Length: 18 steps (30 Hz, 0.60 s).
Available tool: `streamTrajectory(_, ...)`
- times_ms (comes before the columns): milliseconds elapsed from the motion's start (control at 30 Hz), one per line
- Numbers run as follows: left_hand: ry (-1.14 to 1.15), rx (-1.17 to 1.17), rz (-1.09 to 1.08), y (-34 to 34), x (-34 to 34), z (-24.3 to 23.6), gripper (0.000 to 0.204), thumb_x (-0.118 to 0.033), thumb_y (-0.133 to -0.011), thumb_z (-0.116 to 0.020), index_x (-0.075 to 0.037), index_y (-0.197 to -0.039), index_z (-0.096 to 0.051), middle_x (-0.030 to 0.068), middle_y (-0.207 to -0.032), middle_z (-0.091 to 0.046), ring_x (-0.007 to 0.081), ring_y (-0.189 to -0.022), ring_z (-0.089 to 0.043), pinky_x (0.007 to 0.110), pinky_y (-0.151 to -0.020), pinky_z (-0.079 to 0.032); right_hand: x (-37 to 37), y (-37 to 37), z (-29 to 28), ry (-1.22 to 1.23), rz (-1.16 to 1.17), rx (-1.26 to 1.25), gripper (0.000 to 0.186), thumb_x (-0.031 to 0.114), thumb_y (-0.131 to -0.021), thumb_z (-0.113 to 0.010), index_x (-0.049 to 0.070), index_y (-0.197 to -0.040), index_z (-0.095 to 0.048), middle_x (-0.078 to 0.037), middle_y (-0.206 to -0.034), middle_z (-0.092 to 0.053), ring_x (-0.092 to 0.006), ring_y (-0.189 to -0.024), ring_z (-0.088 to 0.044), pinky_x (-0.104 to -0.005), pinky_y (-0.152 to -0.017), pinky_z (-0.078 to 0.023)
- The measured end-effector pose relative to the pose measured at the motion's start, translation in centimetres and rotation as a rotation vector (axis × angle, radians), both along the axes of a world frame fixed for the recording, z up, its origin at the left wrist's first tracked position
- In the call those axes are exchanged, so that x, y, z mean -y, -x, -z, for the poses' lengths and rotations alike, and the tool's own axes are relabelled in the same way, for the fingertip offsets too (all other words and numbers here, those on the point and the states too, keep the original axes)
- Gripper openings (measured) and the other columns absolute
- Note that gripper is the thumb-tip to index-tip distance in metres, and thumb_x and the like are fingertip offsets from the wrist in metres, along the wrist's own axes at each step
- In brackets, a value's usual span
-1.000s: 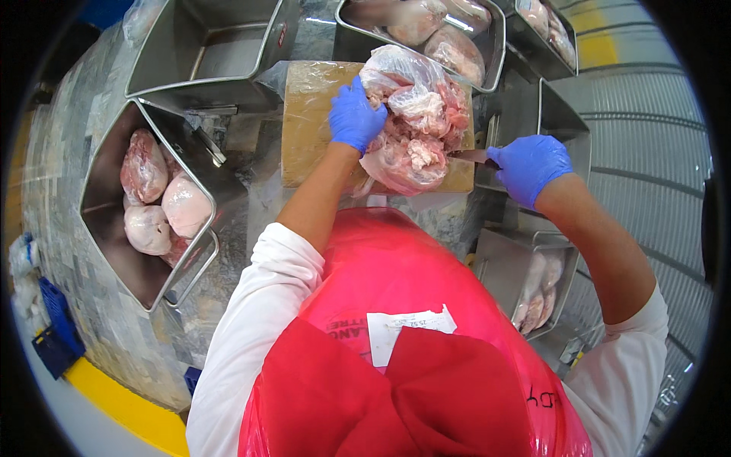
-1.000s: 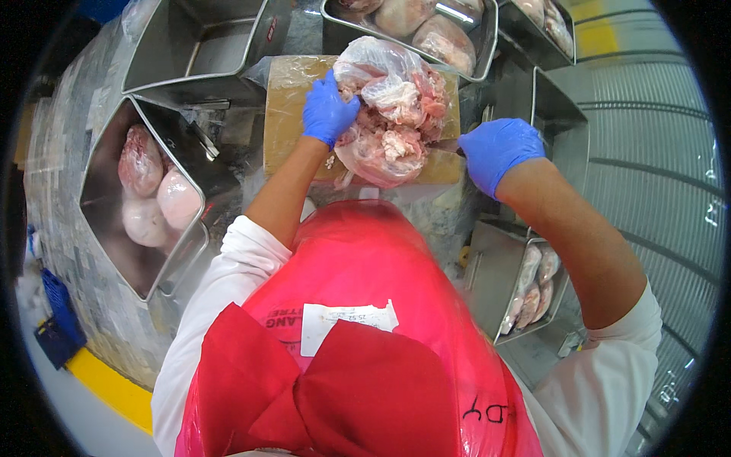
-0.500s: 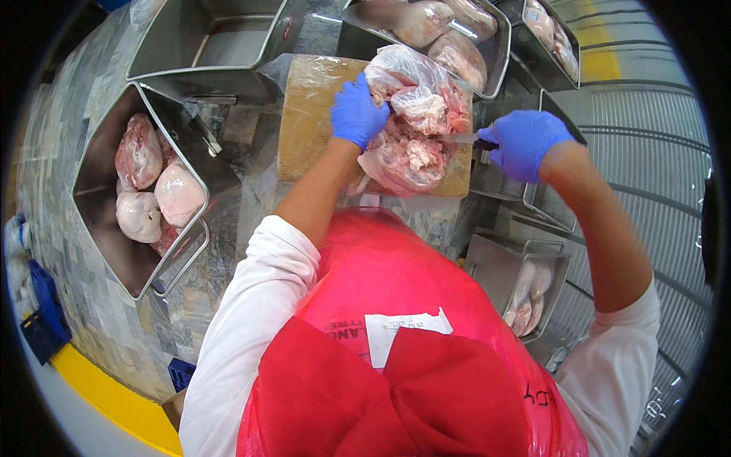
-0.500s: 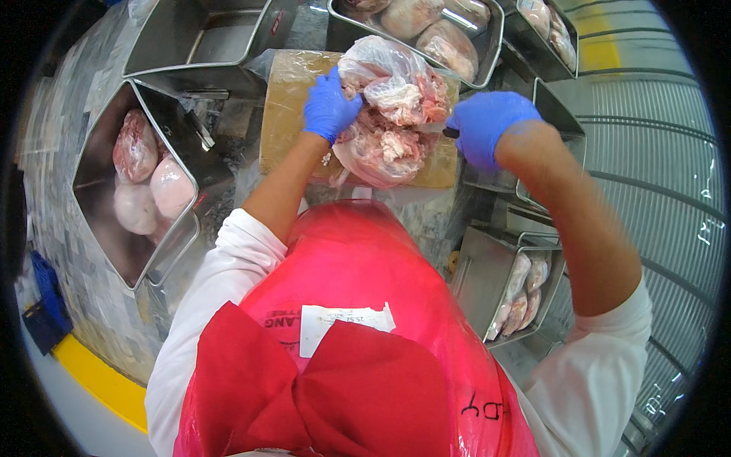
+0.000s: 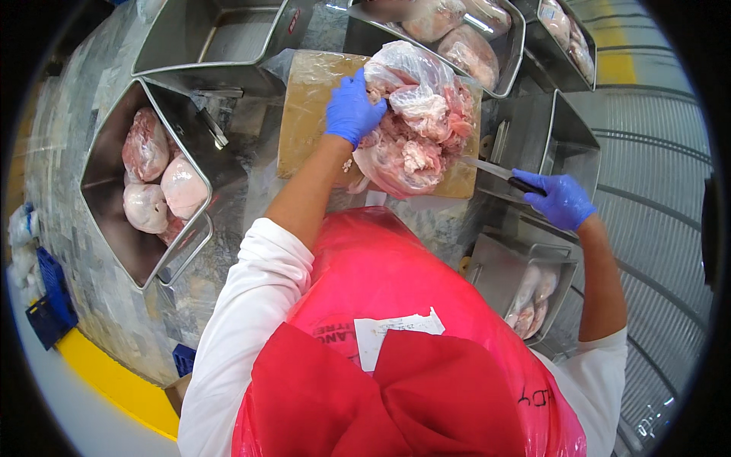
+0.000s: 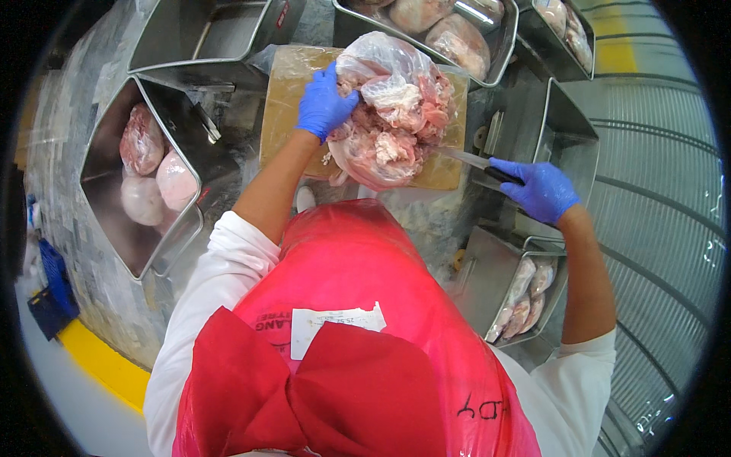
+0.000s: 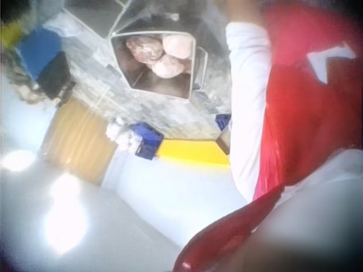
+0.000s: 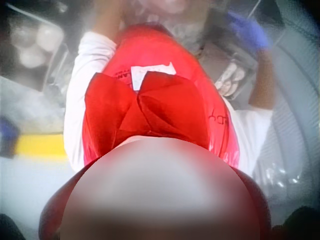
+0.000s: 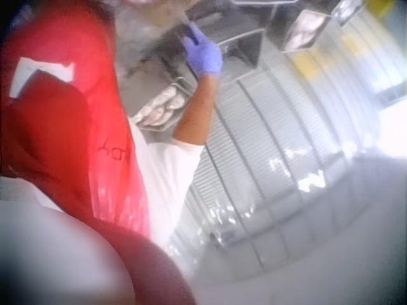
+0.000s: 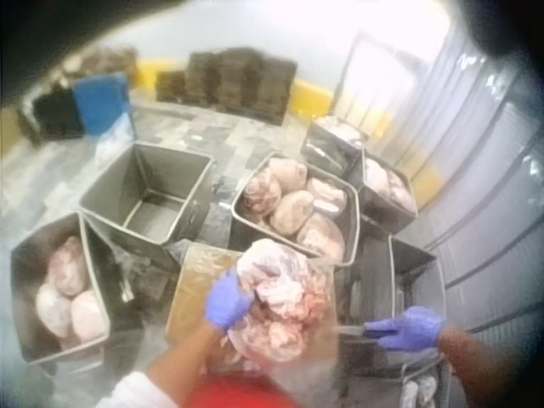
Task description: The person removes a large piece of raw meat from a plastic bag, places it on a cutting board, and uses a knife to trim and cut the meat into smaller pieces. The cut pieces are placed into metal trays.
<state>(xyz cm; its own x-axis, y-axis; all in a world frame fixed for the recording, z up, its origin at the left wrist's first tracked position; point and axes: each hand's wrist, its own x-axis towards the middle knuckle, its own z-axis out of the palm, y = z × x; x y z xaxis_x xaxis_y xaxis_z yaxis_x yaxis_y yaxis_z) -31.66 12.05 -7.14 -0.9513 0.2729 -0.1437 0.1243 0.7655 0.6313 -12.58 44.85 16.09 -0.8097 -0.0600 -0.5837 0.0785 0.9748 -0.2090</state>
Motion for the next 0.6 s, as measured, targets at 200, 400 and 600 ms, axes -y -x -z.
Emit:
streamTrajectory(200, 0.03, -0.011, 0.078, 1.3, -0.5, 0.6, 0.086, -0.042, -0.08, -0.077, -0.006, -0.15, -0.042, 0.0255, -0.128, -0.057, 0.0453, -0.119, -0.058, 0.052, -0.098, -0.051, -2.2, -9.7, 9.5, 0.151, 0.252, -0.158, 0.059, 0.028, -0.091, -0.074, 0.033, -0.146, -0.057, -0.022, -0.103, -0.072, -0.0418, -0.09, -0.071, -0.0455, -0.077, -0.057)
streamTrajectory(400, -0.253, -0.141, 0.188, 2.5, 1.1, 1.1, 0.077, -0.04, -0.078, -0.083, -0.004, -0.14, -0.055, 0.0248, -0.121, -0.063, 0.0406, -0.114, -0.062, 0.047, -0.099, -0.05, -2.7, -13.8, 13.0, 0.257, 0.359, -0.283, 0.061, 0.03, -0.09, -0.074, 0.034, -0.148, -0.056, -0.017, -0.09, -0.072, -0.0366, -0.077, -0.071, -0.0426, -0.07, -0.057)
streamTrajectory(600, -0.063, -0.436, 0.111, -3.0, 2.9, -5.7, 0.042, -0.025, -0.085, -0.082, -0.006, -0.119, -0.068, 0.0169, -0.115, -0.067, 0.0309, -0.099, -0.066, 0.043, -0.087, -0.053, -0.1, -11.7, 16.2, 0.222, 0.324, -0.347, 0.054, 0.032, -0.091, -0.072, 0.035, -0.144, -0.059, -0.015, -0.088, -0.072, -0.0354, -0.077, -0.07, -0.0445, -0.068, -0.057)
